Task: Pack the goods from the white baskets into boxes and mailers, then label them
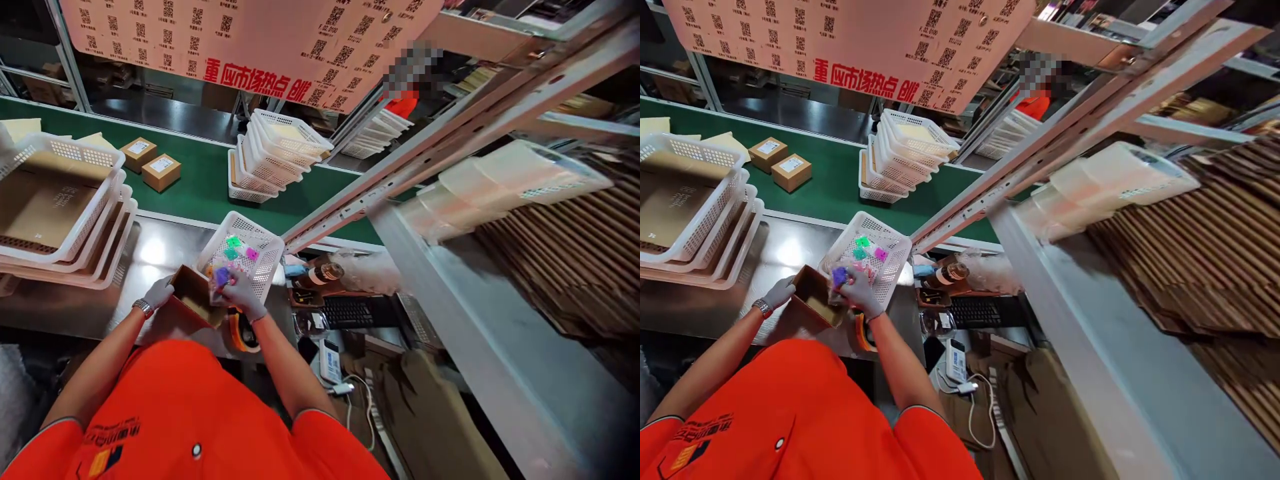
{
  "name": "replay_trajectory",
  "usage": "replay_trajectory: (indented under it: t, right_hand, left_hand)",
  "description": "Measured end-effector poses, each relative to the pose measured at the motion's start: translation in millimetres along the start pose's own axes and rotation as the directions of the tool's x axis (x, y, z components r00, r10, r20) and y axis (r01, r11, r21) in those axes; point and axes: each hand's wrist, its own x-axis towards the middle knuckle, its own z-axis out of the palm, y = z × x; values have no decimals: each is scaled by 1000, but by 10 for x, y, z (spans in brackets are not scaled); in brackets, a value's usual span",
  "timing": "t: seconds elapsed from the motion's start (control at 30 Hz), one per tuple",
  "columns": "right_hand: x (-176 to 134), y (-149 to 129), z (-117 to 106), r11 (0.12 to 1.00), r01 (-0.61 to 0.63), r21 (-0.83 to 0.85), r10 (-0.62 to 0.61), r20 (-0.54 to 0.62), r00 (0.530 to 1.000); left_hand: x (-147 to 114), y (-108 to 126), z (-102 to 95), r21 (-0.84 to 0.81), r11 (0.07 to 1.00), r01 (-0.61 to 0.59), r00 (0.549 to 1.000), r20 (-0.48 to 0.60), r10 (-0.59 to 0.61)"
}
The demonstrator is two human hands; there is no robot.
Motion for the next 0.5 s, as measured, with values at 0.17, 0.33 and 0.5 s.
replay_trajectory:
  t: [0.17, 0.33, 0.5]
  right_hand:
    - [-131, 51, 532, 964, 136, -231, -87, 210, 974]
    - [-225, 190, 499, 881, 231, -412, -176, 167, 970]
    - [18, 416, 8, 848, 210, -487, -262, -41, 964]
  left_hand:
    - [49, -34, -37, 15, 1000, 3, 999, 44, -3]
    - [122, -119, -8, 35, 999, 28, 998, 62, -30]
    - [210, -159, 78, 113, 991, 71, 995, 68, -79]
